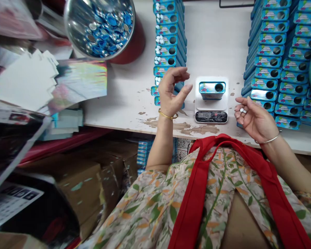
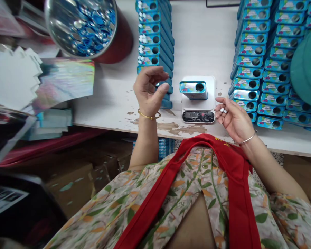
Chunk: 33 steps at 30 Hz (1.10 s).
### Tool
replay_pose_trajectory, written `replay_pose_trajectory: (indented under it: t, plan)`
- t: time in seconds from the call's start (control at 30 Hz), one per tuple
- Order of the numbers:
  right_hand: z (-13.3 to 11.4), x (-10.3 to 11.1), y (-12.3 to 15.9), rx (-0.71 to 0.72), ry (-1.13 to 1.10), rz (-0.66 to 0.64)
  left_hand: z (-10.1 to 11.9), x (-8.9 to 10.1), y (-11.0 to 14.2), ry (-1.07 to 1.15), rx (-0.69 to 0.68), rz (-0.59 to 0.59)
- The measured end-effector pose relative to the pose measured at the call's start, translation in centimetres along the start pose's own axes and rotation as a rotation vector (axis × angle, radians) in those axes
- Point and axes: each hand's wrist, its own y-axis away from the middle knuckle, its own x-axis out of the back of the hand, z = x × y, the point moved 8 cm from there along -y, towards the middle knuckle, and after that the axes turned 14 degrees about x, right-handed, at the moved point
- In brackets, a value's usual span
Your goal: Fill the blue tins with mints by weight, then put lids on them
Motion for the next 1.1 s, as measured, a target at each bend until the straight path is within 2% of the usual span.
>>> replay_pose_trajectory:
  t: [0.27,0.5,0.67,0.8,0.93,1.03,1.1]
  plan:
    - [-0.1,-0.1,-0.1,-0.003,-0.004,0.012,1.5,-0.6,0.0,-0.017,-0.023,0.014]
    - [0.1,-0.1,0.0,-0.015,-0.015,0.030,1.0,-1.5,-0.7,-0.174,0.024,-0.049]
    - [0.6,-0.5,0.0,-0.026,-0.040,0.014,1.8,-2.5,-0.7,-0.101,-0.105,-0.102]
    - [1.9,-1.4,0.0,-0.068,-0.087,0.002,2.1,-4.9,-0.4,-0.095,-0.168,-0.191]
    - [3.6,-2.3,-0.1,-0.146,-0.176,0.045,4.5,-6.0,0.7,-0.255,-0.238,-0.184]
    - [3.7,-2.8,-0.7,-0.118,-0.260,0.094,6.7,-5.8,1.5,-0.426,-0.315,-0.167]
    - [3.3,-3.1,-1.1,-0.088,-0.297,0.108,7.5,-5.7,1.8,-0.503,-0.361,-0.158]
